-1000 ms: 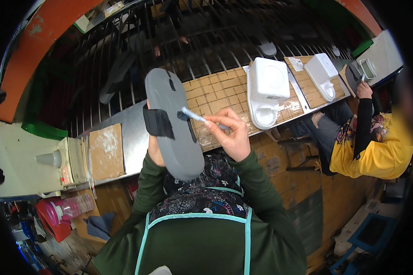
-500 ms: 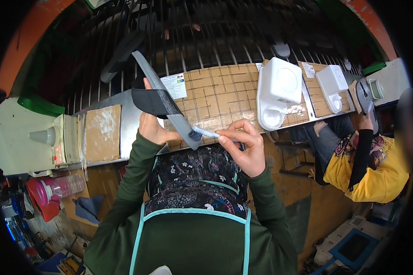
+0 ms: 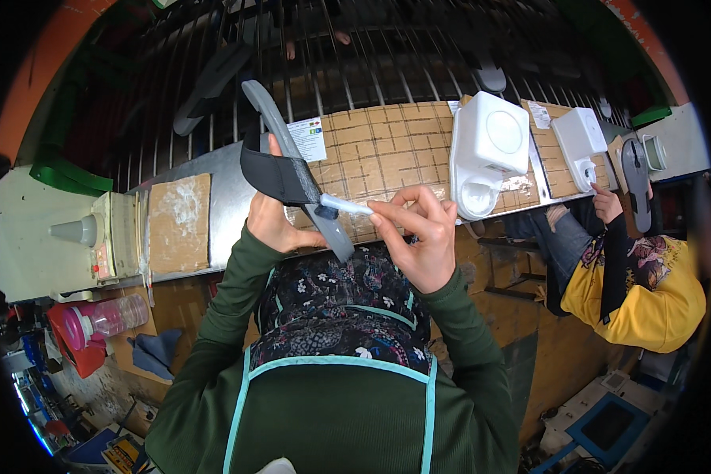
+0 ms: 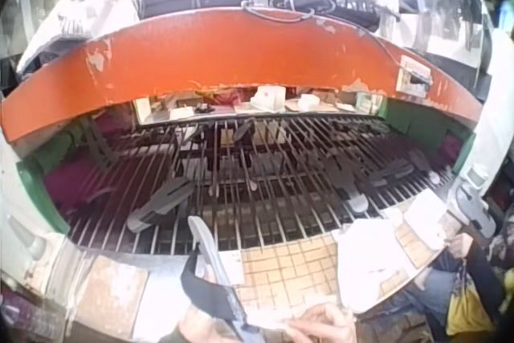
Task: The person paints a gray shoe sole with a small brush, repeatedly dipping the brush into a white container and applying paint to the sole's surface. The person rotates the sole to reach different areas and continues the process throughout the clip.
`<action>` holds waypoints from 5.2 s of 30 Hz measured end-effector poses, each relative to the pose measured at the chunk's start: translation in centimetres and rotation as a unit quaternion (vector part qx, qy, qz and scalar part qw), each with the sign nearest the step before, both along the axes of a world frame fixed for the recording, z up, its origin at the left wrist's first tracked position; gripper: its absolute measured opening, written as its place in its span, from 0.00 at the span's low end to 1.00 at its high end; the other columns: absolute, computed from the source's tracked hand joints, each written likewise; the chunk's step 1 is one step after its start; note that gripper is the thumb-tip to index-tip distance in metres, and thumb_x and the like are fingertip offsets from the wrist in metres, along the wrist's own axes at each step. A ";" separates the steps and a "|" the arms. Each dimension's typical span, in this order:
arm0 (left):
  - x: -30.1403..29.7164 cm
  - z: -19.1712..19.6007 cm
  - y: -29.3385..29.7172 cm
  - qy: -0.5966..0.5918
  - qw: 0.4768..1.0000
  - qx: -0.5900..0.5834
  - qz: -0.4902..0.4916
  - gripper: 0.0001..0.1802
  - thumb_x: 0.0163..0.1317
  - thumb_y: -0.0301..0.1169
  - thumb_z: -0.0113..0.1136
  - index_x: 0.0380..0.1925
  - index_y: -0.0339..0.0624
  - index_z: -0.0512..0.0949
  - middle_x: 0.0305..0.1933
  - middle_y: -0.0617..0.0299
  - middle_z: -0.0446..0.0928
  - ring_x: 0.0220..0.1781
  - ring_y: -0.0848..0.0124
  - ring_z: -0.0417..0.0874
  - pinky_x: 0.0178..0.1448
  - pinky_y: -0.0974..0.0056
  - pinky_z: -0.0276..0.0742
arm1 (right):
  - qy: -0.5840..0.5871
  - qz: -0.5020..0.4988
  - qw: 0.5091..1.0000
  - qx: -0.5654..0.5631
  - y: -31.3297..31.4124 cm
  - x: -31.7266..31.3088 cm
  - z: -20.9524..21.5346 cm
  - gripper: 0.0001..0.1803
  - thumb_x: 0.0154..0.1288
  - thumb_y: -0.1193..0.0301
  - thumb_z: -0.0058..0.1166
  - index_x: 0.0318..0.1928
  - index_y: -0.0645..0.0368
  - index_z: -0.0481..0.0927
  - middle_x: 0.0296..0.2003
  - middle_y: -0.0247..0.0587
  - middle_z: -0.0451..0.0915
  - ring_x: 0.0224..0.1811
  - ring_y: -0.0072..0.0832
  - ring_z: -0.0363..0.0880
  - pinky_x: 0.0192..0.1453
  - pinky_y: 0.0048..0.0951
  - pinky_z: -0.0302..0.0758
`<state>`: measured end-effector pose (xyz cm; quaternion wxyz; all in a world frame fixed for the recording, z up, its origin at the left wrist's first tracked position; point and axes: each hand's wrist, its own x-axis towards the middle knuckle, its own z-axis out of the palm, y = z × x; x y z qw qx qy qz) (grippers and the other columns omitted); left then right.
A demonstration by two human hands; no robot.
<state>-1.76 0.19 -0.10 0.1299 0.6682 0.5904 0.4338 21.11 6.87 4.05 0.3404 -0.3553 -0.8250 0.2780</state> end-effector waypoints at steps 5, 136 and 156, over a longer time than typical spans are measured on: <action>0.0 0.0 0.1 0.002 1.000 0.005 -0.008 0.90 0.11 0.53 0.86 0.70 0.19 0.36 0.71 0.19 0.42 0.75 0.34 0.50 0.73 0.50 0.59 | -0.014 -0.003 0.997 0.081 0.3 -0.4 0.2 0.11 0.53 0.71 0.68 0.40 0.50 0.89 0.34 0.25 0.76 0.23 0.18 0.65 0.42 0.28 0.53; 3.4 0.0 2.9 -0.826 0.358 -0.332 -0.281 0.59 0.49 0.80 0.39 0.61 0.34 0.61 0.52 0.51 0.75 0.55 0.60 0.81 0.59 0.49 0.79 | -0.024 0.114 0.944 0.308 5.5 -0.7 7.2 0.14 0.48 0.74 0.69 0.38 0.53 0.88 0.32 0.29 0.78 0.30 0.22 0.71 0.41 0.31 0.54; 4.6 0.3 2.0 -0.837 0.255 -0.274 -0.399 0.52 0.53 0.76 0.36 0.61 0.42 0.68 0.58 0.47 0.75 0.60 0.53 0.78 0.63 0.41 0.75 | -0.032 0.120 0.956 0.264 5.3 0.5 4.8 0.13 0.47 0.75 0.69 0.37 0.53 0.88 0.32 0.31 0.79 0.31 0.24 0.71 0.42 0.31 0.56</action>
